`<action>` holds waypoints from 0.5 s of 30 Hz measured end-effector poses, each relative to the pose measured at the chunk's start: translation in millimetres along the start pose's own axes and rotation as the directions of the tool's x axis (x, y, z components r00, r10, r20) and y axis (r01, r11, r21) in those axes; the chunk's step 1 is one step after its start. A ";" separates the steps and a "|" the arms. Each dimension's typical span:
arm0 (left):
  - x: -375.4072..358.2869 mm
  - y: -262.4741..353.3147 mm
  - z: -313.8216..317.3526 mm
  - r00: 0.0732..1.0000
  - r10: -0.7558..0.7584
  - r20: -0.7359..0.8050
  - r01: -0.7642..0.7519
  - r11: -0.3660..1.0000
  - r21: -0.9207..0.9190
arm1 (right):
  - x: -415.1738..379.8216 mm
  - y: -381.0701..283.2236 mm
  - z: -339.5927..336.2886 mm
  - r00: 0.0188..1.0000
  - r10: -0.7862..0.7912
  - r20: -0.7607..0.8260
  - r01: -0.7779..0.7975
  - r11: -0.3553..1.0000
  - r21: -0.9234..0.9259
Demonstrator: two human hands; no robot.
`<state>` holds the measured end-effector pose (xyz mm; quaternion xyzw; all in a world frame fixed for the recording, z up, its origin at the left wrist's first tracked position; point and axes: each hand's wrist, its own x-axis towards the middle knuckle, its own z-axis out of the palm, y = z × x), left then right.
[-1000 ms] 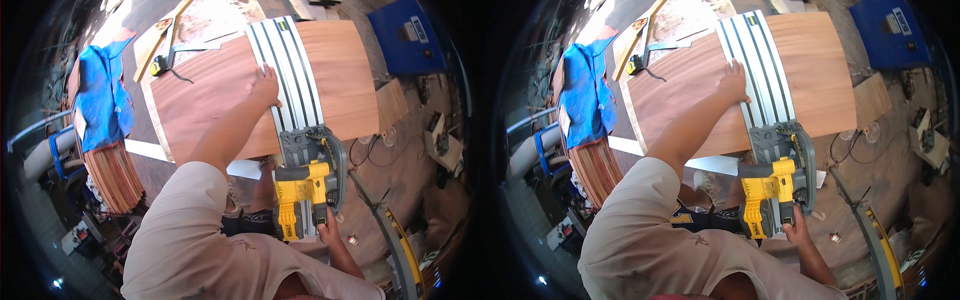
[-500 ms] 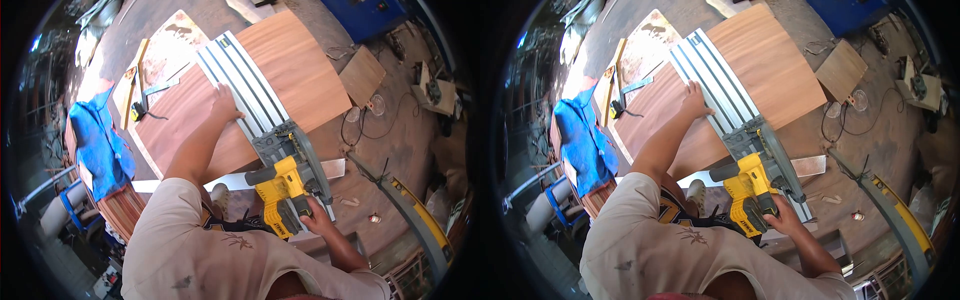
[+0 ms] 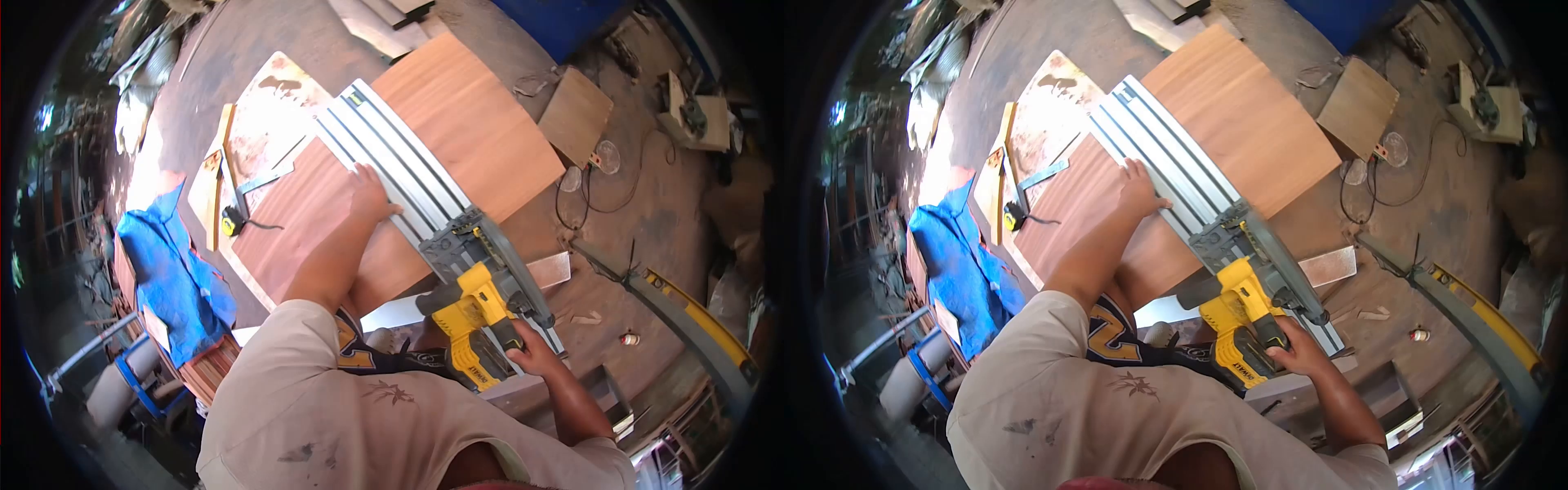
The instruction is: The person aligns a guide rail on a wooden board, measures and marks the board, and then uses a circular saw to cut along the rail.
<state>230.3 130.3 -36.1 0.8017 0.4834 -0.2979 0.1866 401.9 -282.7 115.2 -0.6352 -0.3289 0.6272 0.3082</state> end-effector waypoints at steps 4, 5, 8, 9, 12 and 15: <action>3.3 -12.3 16.2 0.999 -0.012 -0.035 0.005 0.983 -0.185 | -2.2 9.0 -3.7 0.998 0.010 0.057 -0.015 0.996 0.088; 5.2 -14.8 25.6 0.999 -0.020 -0.038 0.009 0.962 -0.272 | -4.1 12.0 -4.3 0.995 0.062 0.072 -0.070 0.990 0.124; -3.7 -17.4 11.2 1.000 0.004 -0.016 -0.009 0.954 -0.298 | -14.6 44.7 -7.5 0.999 0.038 0.019 -0.041 0.985 0.165; -2.8 -19.1 12.3 0.999 -0.001 -0.032 -0.007 0.971 -0.237 | -16.0 33.7 -8.3 0.998 0.063 0.010 -0.064 0.974 0.219; 2.7 -14.7 12.4 1.000 -0.011 -0.017 0.009 0.992 -0.128 | -34.7 80.0 -32.8 0.987 0.161 0.005 -0.161 0.987 0.027; 14.0 -9.9 31.4 0.978 -0.082 -0.190 0.026 0.961 -0.275 | -37.0 60.9 -39.1 0.967 0.250 -0.039 -0.251 0.968 -0.007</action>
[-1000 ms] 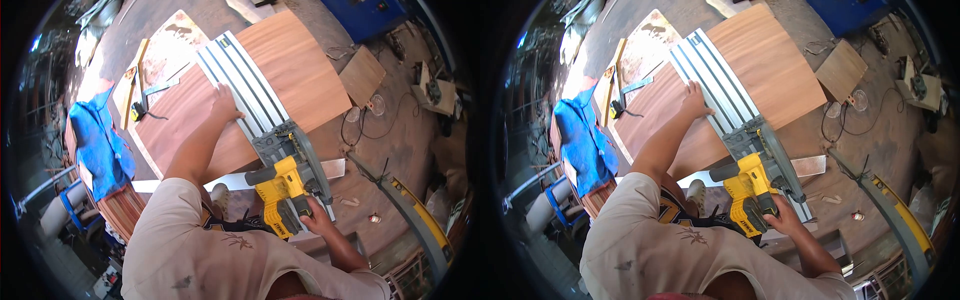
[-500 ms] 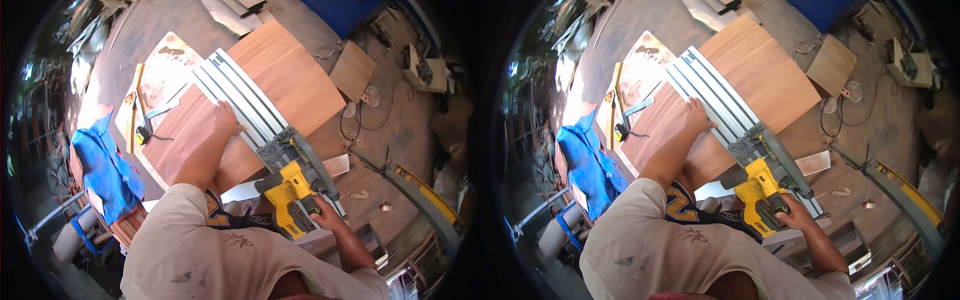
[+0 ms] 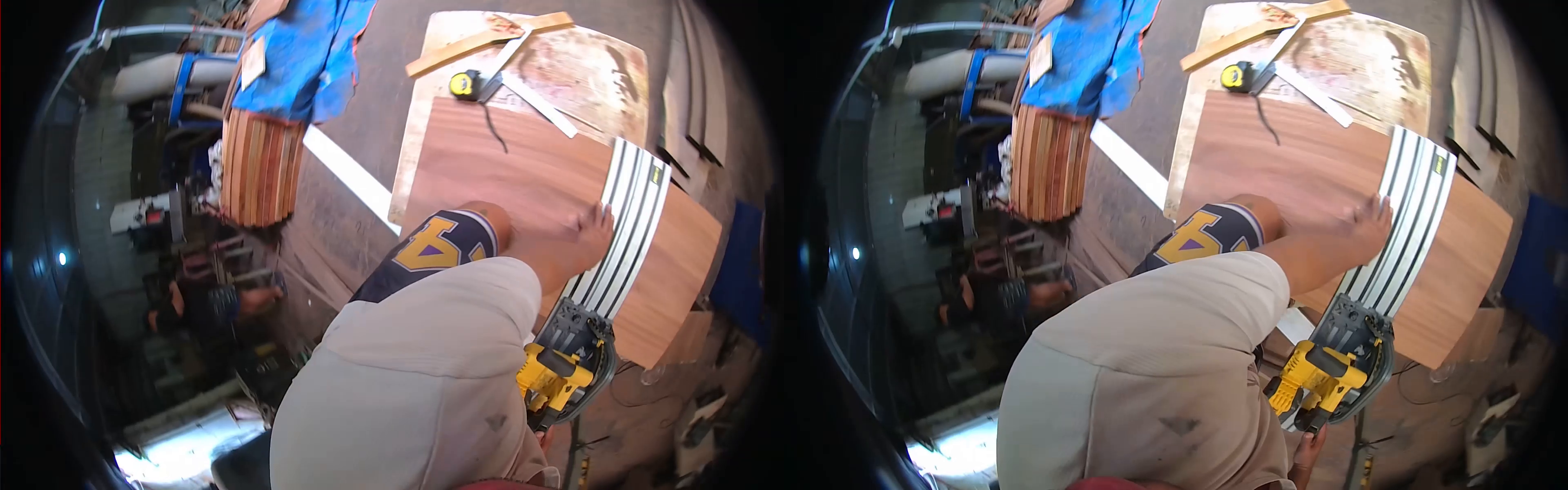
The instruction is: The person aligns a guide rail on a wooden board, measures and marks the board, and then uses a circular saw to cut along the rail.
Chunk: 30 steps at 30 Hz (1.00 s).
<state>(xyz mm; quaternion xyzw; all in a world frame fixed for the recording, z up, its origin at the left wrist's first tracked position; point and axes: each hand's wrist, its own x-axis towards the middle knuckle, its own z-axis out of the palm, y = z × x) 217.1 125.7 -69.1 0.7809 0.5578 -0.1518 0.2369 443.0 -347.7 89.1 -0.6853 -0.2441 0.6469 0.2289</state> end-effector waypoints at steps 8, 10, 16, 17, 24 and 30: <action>23.5 10.6 43.4 0.986 -0.081 -0.146 0.074 0.996 -0.051 | -6.6 -36.8 -21.0 0.933 0.343 0.114 -0.297 0.907 -0.297; 19.2 9.2 36.9 0.987 -0.049 -0.150 0.050 0.999 0.006 | -9.1 -37.8 -17.9 0.926 0.337 0.170 -0.279 0.915 -0.291; 21.7 14.8 40.3 0.983 -0.086 -0.159 0.086 0.996 -0.010 | -15.9 -30.7 -15.2 0.911 0.281 0.303 -0.233 0.955 -0.185; 24.1 12.8 41.2 0.986 -0.091 -0.137 0.091 0.996 -0.002 | -16.5 -29.7 -14.5 0.912 0.261 0.316 -0.222 0.963 -0.153; 12.3 -6.7 15.4 0.967 0.223 0.128 -0.252 0.725 0.641 | 7.5 -77.3 32.0 0.996 0.038 0.076 -0.051 0.982 0.182; -0.1 9.6 -34.1 0.969 0.017 0.245 -0.075 0.970 0.231 | 21.9 -59.8 47.8 0.982 -0.180 -0.058 0.186 0.976 0.117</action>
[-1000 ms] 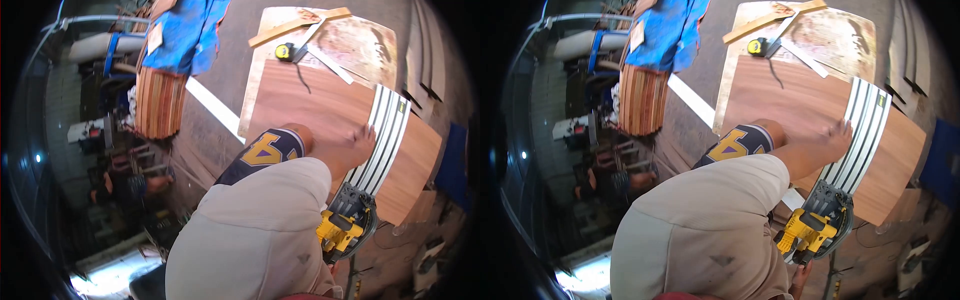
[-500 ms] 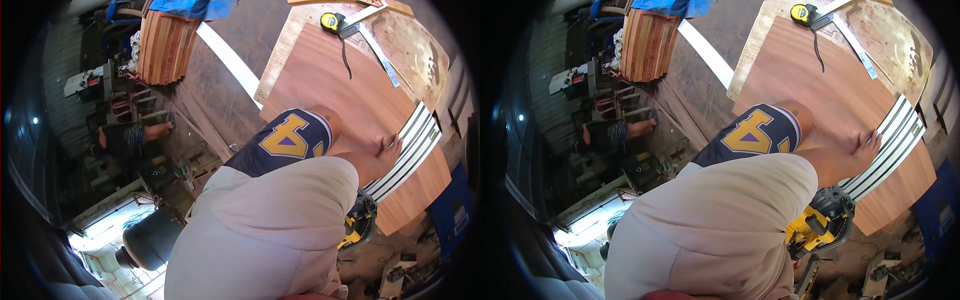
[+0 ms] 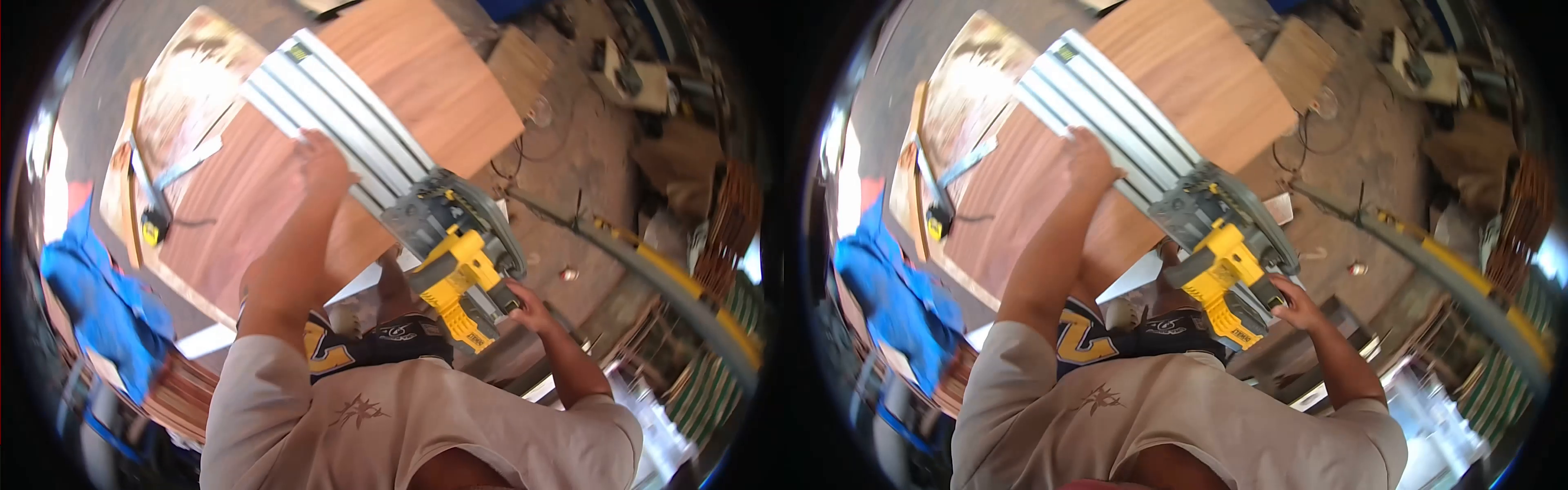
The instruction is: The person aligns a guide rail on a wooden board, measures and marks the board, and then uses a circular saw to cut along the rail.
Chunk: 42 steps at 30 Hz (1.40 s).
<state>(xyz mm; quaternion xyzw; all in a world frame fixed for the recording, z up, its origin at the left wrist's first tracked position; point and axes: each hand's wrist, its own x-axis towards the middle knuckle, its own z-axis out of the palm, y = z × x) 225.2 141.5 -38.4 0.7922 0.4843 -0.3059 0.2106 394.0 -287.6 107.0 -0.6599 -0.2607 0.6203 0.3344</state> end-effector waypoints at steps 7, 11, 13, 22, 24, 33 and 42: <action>4.5 2.7 13.1 0.997 0.001 -0.073 0.004 0.997 0.071 | 21.0 -7.5 -0.6 0.973 -0.229 0.033 0.230 0.973 -0.019; 11.8 -2.5 20.1 0.992 0.040 -0.117 -0.023 0.990 0.141 | 19.1 7.2 -0.3 0.971 -0.236 0.036 0.238 0.971 -0.037; 16.0 -9.4 23.8 0.986 0.080 -0.146 -0.059 0.988 0.144 | 18.9 0.0 -0.9 0.979 -0.199 0.037 0.200 0.979 -0.036; 32.8 -25.5 26.0 0.982 0.120 -0.148 -0.082 0.967 0.239 | 17.5 9.7 -0.9 0.972 -0.234 0.035 0.235 0.970 -0.061; 36.2 -30.9 30.7 0.981 0.116 -0.154 -0.075 0.965 0.251 | 17.6 9.4 -1.3 0.977 -0.212 0.016 0.213 0.974 -0.075; 31.1 -25.2 31.6 0.978 0.114 -0.175 -0.079 0.977 0.197 | 19.8 13.9 -1.7 0.982 -0.186 0.015 0.186 0.981 -0.047; 23.4 -15.5 21.7 0.986 0.070 -0.148 -0.045 0.985 0.167 | 20.2 3.9 -6.2 0.993 -0.116 0.038 0.117 0.993 -0.013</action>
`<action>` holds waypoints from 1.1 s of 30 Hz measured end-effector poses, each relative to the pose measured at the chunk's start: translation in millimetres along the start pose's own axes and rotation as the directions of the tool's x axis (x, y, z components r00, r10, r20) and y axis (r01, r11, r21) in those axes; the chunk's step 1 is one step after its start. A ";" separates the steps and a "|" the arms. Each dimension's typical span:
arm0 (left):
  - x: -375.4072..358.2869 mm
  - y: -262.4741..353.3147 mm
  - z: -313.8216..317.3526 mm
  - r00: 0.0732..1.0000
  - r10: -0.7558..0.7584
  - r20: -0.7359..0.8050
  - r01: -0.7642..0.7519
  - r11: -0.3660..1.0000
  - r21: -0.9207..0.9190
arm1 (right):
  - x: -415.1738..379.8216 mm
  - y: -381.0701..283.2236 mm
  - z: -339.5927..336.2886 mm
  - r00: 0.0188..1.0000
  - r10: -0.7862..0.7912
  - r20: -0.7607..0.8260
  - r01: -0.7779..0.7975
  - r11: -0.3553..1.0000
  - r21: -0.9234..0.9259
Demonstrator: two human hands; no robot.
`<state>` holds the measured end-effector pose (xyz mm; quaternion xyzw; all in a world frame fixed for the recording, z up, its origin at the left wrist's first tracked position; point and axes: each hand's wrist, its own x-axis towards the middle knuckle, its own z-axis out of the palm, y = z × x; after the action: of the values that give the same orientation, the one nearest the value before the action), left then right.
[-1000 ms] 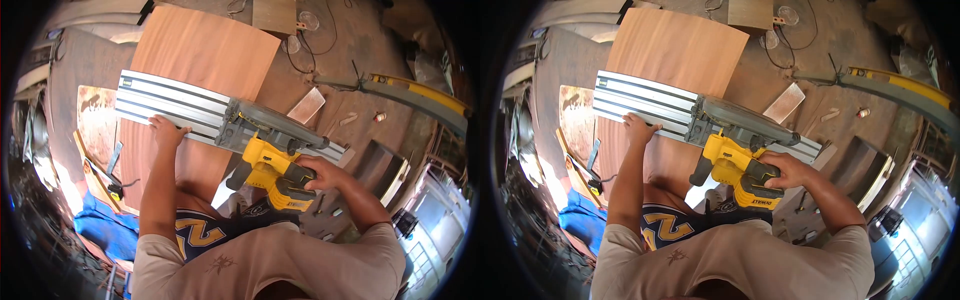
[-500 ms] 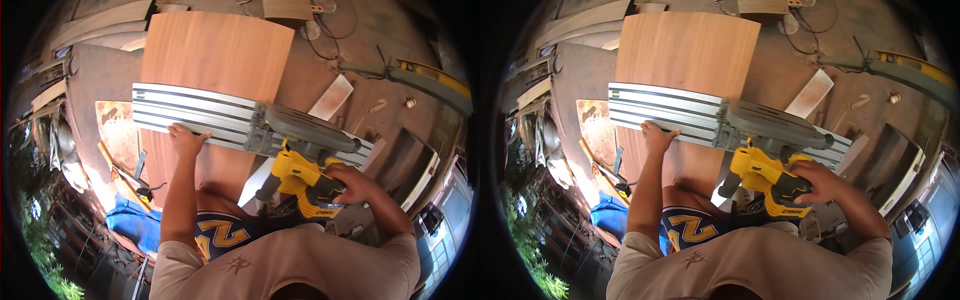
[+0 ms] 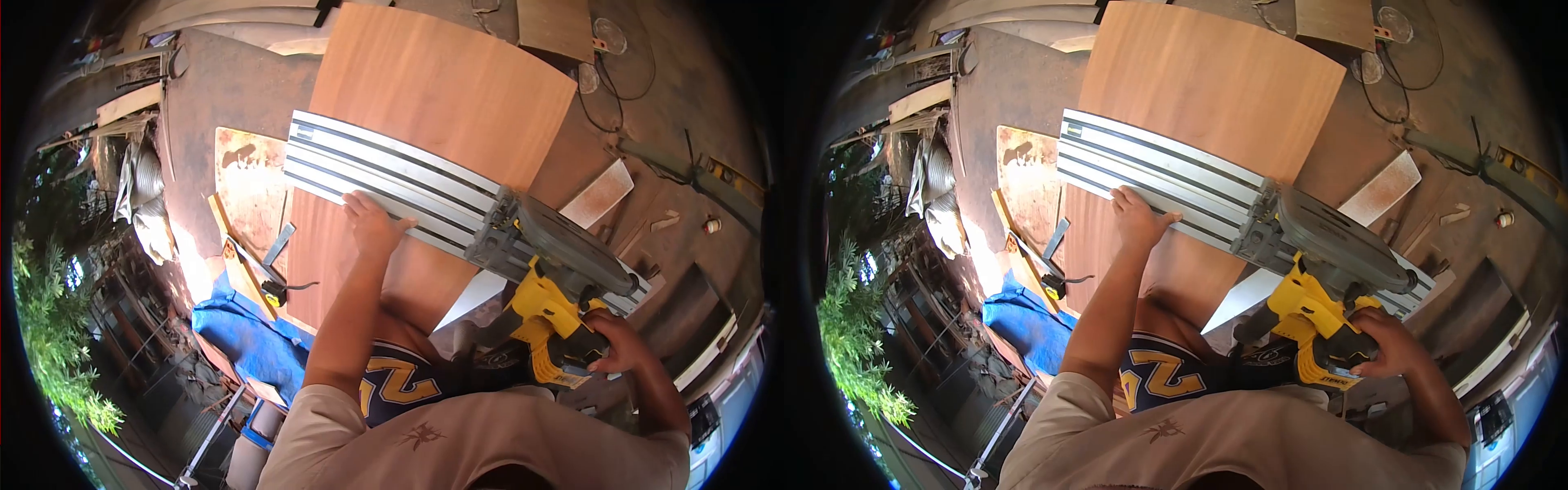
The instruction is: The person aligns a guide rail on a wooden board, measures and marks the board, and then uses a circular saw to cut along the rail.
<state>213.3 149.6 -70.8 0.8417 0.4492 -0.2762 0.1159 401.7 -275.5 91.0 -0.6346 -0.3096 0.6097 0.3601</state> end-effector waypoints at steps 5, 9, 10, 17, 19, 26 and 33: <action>-1.2 5.2 -7.5 0.997 -0.027 0.070 0.030 0.999 -0.040 | -0.6 1.0 1.1 1.000 0.030 -0.002 -0.030 0.999 0.037; -2.3 6.5 -8.6 0.997 -0.042 0.062 0.047 0.996 -0.075 | -2.1 5.5 -1.3 0.999 0.022 0.025 -0.022 1.000 0.012; -2.8 4.6 -7.1 0.999 -0.023 0.029 0.026 0.993 -0.112 | -2.6 5.8 -1.3 0.999 0.032 0.032 -0.032 0.999 0.011; -6.4 13.0 -18.5 0.998 -0.052 -0.033 0.045 0.983 -0.178 | 0.3 3.6 -1.0 0.999 0.037 0.034 -0.038 0.999 0.024; -4.7 17.4 -30.2 0.998 -0.061 0.015 0.063 0.982 -0.179 | -0.5 5.2 -0.1 0.999 0.038 0.029 -0.039 0.999 0.030; 8.6 17.7 -20.1 0.998 -0.050 0.023 0.050 0.999 0.005 | -3.2 9.2 -0.5 0.997 0.065 0.031 -0.067 0.997 0.045; 12.5 8.6 -28.3 0.996 -0.019 0.088 0.022 0.999 -0.029 | -1.0 1.8 -3.1 0.991 0.122 0.060 -0.129 0.983 0.129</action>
<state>236.1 165.9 -55.2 0.8223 0.4564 -0.3074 0.1451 404.7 -277.6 90.1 -0.6115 -0.2368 0.6667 0.3542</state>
